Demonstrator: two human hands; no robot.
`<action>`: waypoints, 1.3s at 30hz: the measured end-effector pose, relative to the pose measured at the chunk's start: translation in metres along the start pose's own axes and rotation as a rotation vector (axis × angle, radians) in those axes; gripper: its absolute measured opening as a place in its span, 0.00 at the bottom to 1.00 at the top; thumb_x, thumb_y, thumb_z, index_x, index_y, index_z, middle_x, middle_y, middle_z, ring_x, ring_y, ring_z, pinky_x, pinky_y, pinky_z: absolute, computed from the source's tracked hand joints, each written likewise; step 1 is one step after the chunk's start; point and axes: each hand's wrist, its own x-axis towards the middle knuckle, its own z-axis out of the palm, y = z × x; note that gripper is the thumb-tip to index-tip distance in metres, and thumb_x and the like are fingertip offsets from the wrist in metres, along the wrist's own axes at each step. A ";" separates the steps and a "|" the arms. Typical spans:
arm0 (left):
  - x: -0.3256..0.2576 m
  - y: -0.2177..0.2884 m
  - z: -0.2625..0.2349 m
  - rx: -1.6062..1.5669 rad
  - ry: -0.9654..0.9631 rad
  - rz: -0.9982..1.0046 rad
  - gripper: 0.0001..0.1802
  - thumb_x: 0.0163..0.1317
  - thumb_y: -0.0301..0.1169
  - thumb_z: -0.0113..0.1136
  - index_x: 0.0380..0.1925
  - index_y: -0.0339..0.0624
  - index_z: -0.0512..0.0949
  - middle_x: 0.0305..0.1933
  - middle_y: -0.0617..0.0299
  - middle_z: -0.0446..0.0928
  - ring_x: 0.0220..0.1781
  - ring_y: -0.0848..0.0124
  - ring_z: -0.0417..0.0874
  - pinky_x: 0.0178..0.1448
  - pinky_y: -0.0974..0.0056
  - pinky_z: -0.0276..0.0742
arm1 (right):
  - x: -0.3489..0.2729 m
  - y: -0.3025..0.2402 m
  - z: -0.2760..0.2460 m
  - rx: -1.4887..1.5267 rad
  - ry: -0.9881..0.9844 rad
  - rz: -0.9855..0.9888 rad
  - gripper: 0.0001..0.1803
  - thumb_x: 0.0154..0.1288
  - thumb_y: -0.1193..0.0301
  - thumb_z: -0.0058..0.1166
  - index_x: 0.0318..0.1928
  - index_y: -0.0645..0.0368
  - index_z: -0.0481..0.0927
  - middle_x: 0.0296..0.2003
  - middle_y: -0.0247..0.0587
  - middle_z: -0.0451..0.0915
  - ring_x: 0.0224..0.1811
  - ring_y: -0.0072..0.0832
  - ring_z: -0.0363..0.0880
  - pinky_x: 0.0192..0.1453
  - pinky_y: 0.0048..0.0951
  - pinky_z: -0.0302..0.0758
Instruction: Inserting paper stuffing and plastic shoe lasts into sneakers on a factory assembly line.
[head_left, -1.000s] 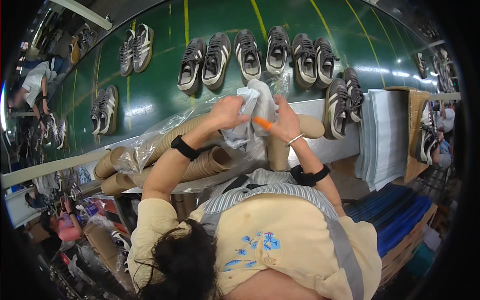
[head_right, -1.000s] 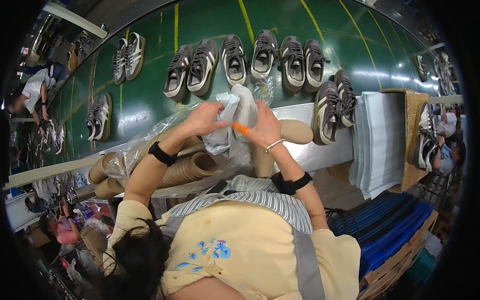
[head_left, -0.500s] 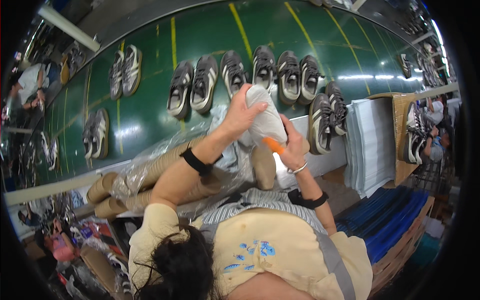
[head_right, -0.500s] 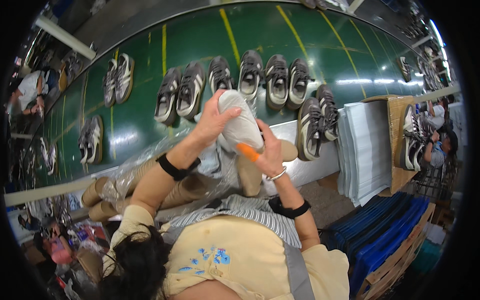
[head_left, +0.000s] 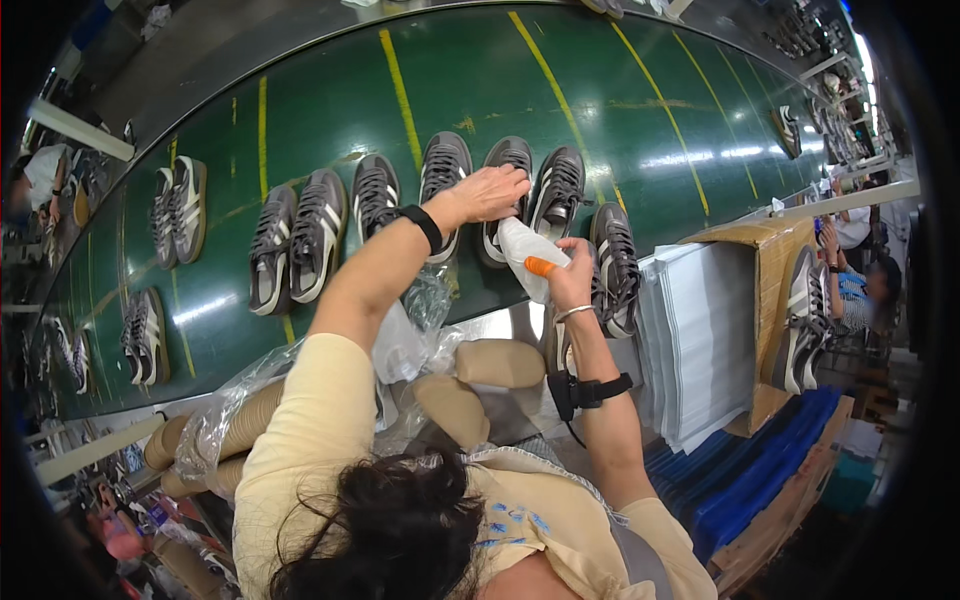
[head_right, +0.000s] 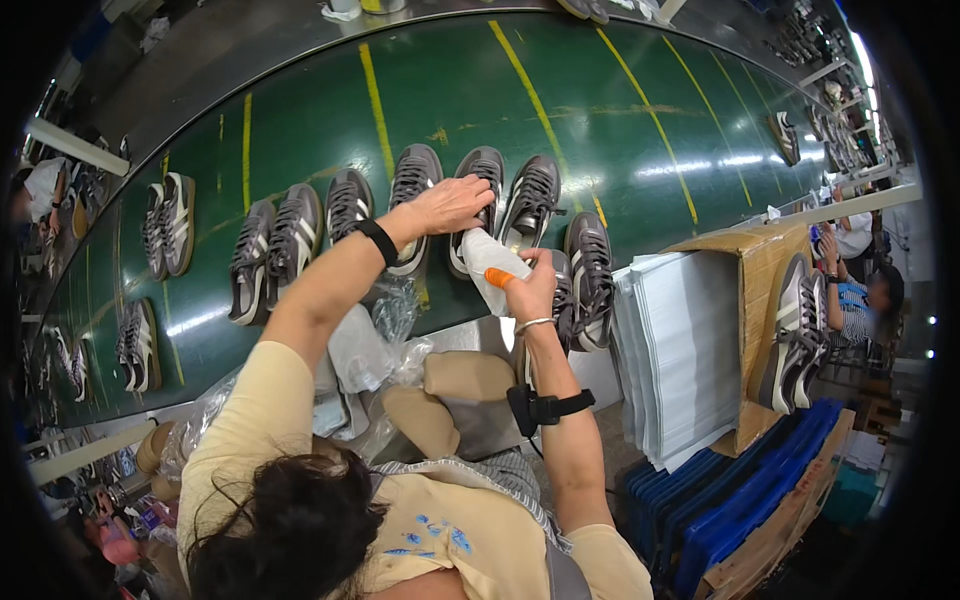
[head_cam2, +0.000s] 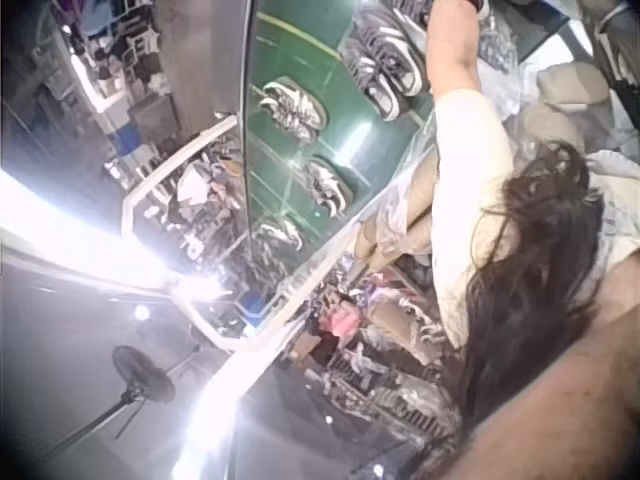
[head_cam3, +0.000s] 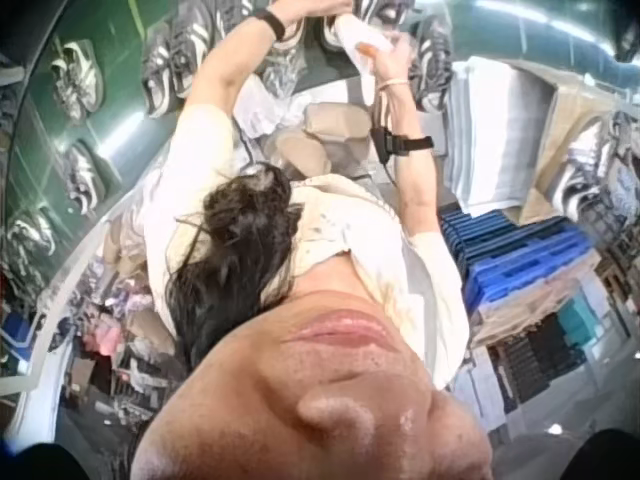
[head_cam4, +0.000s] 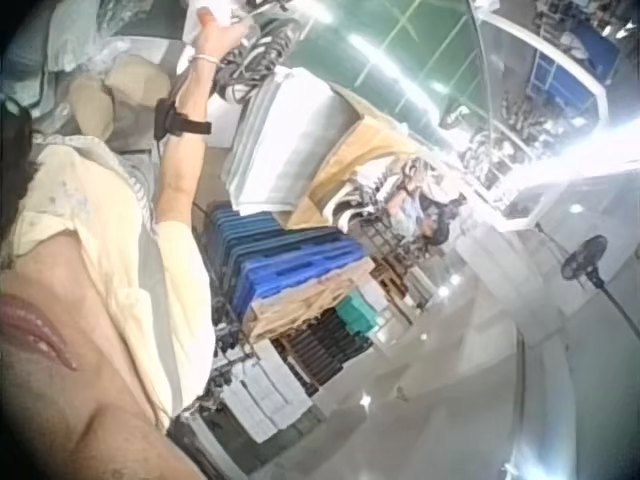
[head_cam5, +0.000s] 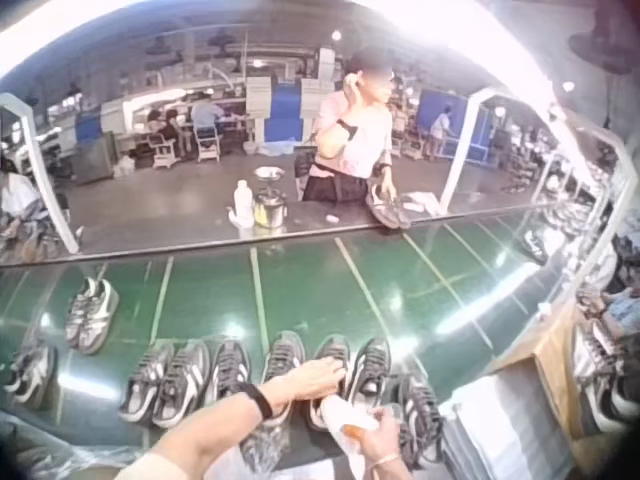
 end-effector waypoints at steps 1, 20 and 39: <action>0.008 -0.005 0.002 -0.010 -0.015 0.011 0.16 0.47 0.31 0.63 0.34 0.38 0.70 0.40 0.55 0.72 0.49 0.58 0.76 0.47 0.57 0.76 | 0.010 0.000 0.000 -0.036 0.013 0.068 0.29 0.35 0.72 0.73 0.39 0.61 0.70 0.26 0.39 0.76 0.26 0.31 0.75 0.33 0.31 0.74; -0.007 -0.031 -0.016 -0.170 0.056 0.016 0.07 0.55 0.29 0.58 0.30 0.38 0.73 0.33 0.52 0.75 0.38 0.52 0.80 0.39 0.52 0.76 | 0.058 -0.009 0.078 -1.008 0.009 -0.475 0.25 0.44 0.68 0.70 0.41 0.61 0.71 0.36 0.48 0.73 0.43 0.46 0.72 0.46 0.41 0.69; -0.196 -0.024 -0.042 -0.028 -0.029 -0.379 0.16 0.51 0.40 0.66 0.30 0.38 0.75 0.29 0.53 0.79 0.36 0.55 0.82 0.40 0.55 0.76 | 0.108 -0.021 0.179 -0.958 -0.208 -0.442 0.18 0.43 0.64 0.58 0.33 0.64 0.78 0.32 0.61 0.81 0.40 0.54 0.80 0.46 0.47 0.74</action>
